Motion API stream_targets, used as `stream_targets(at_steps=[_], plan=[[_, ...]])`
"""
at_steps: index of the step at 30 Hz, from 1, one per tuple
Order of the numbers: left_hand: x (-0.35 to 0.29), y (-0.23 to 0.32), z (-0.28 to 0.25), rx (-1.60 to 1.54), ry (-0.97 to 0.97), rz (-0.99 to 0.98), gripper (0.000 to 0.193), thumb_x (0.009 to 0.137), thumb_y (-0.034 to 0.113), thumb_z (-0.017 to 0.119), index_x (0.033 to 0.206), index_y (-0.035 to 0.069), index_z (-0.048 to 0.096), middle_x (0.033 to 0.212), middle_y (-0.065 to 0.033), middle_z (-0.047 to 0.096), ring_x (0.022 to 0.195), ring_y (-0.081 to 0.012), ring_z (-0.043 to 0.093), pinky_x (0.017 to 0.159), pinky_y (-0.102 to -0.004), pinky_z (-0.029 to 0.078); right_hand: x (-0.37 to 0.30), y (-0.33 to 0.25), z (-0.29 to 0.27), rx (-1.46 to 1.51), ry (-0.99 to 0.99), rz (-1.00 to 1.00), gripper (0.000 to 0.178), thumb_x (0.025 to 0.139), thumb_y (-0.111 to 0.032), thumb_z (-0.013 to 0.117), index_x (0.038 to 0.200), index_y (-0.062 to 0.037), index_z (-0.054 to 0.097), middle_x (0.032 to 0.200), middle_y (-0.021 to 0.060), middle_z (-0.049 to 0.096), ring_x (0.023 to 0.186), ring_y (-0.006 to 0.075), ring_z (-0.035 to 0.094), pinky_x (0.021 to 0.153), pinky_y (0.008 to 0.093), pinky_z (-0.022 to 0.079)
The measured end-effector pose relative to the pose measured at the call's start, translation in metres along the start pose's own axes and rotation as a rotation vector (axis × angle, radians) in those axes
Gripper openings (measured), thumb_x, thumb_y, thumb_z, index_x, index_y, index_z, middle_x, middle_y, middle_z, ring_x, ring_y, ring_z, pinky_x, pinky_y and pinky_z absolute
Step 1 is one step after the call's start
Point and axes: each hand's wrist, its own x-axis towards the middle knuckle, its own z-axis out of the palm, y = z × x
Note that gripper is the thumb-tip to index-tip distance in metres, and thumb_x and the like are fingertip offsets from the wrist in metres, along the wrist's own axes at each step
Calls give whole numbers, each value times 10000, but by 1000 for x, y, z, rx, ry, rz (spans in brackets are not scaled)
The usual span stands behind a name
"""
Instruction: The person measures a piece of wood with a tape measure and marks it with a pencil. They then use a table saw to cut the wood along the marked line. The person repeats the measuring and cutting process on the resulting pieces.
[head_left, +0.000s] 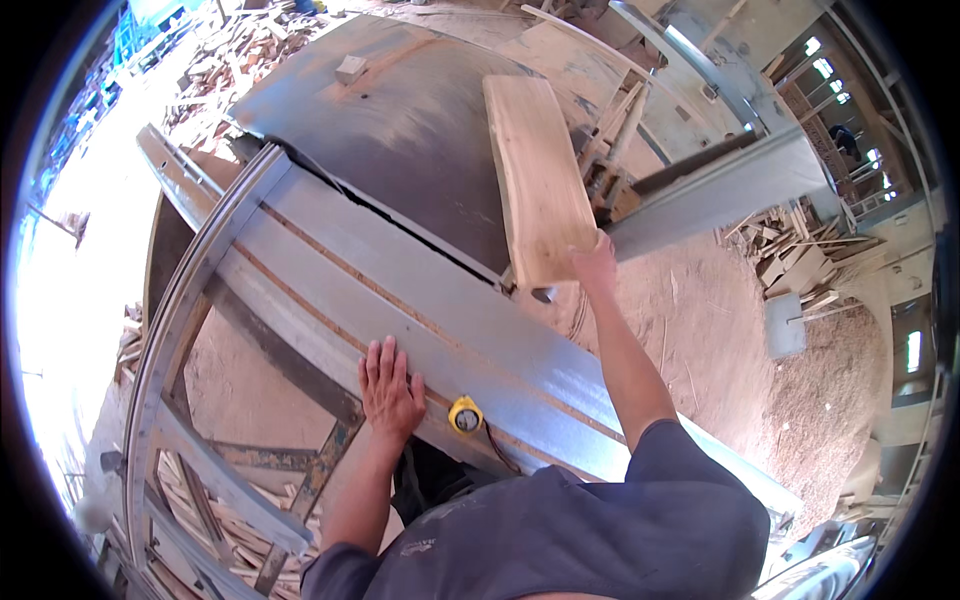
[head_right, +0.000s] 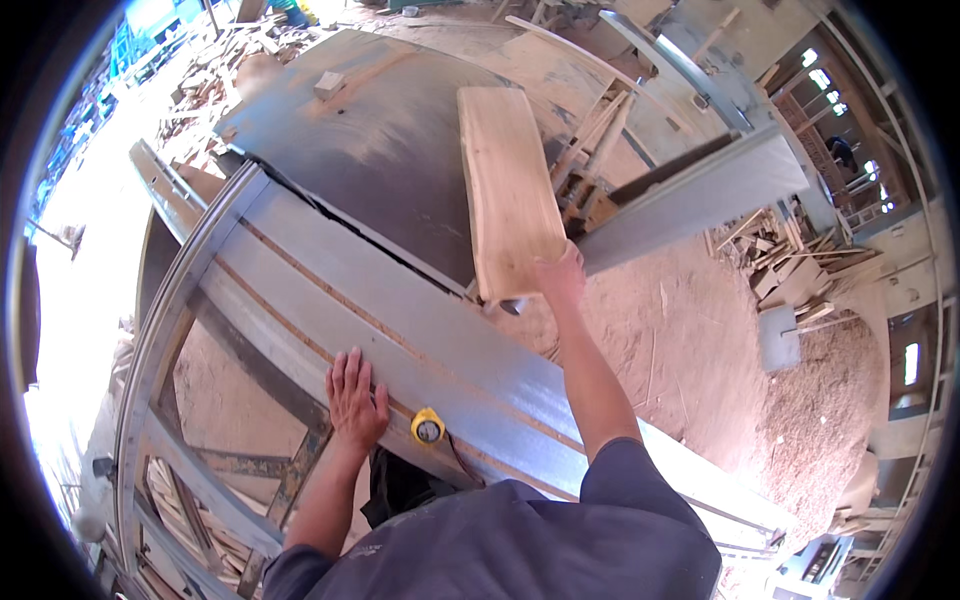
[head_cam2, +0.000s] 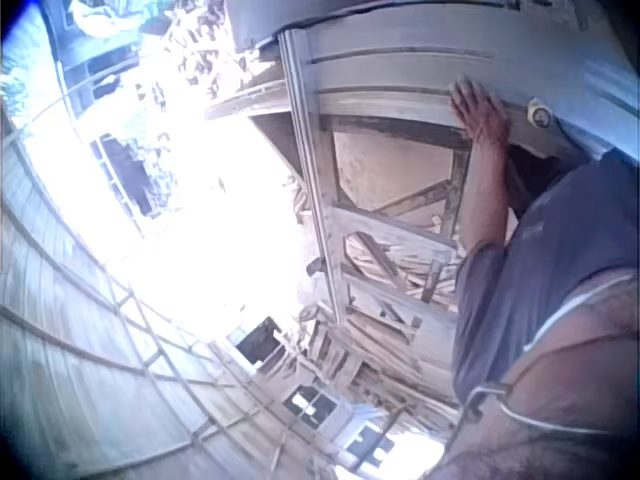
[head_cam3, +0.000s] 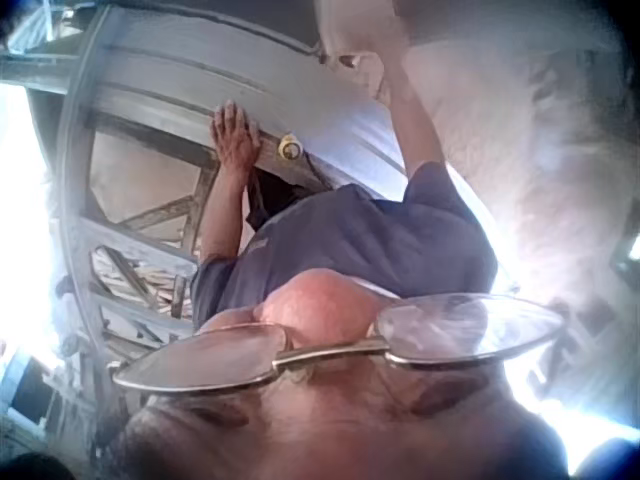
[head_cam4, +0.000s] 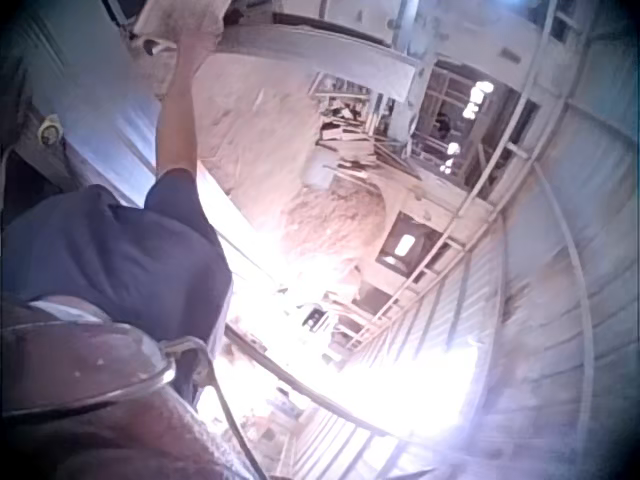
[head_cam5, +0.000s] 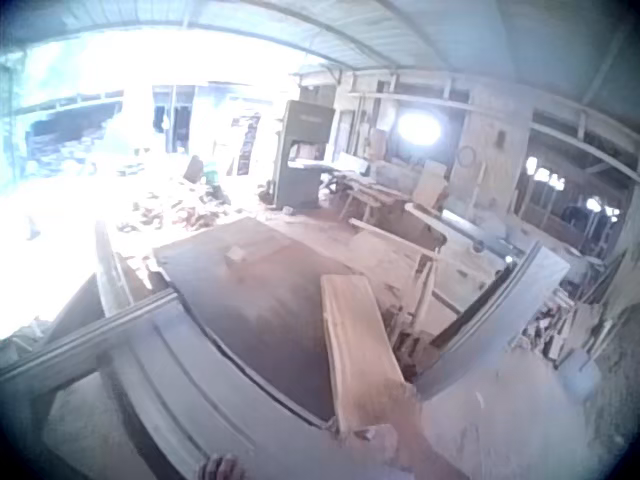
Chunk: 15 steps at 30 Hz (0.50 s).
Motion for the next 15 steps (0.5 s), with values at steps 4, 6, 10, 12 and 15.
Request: stream_targets(at_steps=[4, 6, 10, 12, 15], plan=[[-5, 2, 3, 2, 5, 48, 496, 877, 236, 637, 1311, 5, 571, 1563, -141, 415, 1481, -370, 309, 1223, -529, 211, 26, 51, -2, 639, -453, 575, 516, 860, -254, 747, 1309, -55, 587, 1148, 173, 684, 1008, 344, 687, 798, 486, 597], [-2, 0, 2, 10, -19, 50, 542, 883, 241, 636, 1367, 23, 529, 1566, -128, 407, 1488, -354, 303, 1226, -526, 208, 36, 52, 11, 820, -548, 698, 385, 903, -238, 705, 1234, -58, 625, 1121, 146, 690, 952, 270, 696, 720, 445, 612], [-13, -9, 13, -30, 10, 50, 609, 894, 203, 609, 1446, 12, 436, 1557, -147, 413, 1483, -356, 316, 1228, -522, 213, 19, 13, 24, 946, -584, 657, 333, 911, -197, 686, 1171, 7, 645, 1081, 161, 701, 895, 284, 706, 636, 393, 600], [-19, -11, 14, -81, 32, 57, 621, 894, 191, 608, 1454, 1, 420, 1549, -164, 420, 1475, -361, 332, 1225, -530, 221, -4, -7, 25, 974, -663, 600, 335, 907, -197, 690, 1160, 19, 649, 1065, 157, 708, 875, 274, 714, 610, 383, 586], [-26, -18, 17, -156, 72, 30, 641, 893, 183, 619, 1463, -14, 402, 1533, -201, 423, 1458, -386, 350, 1224, -532, 228, -61, -83, 10, 945, -669, 612, 311, 906, -192, 693, 1124, 28, 663, 968, 140, 723, 782, 261, 720, 559, 362, 544]])
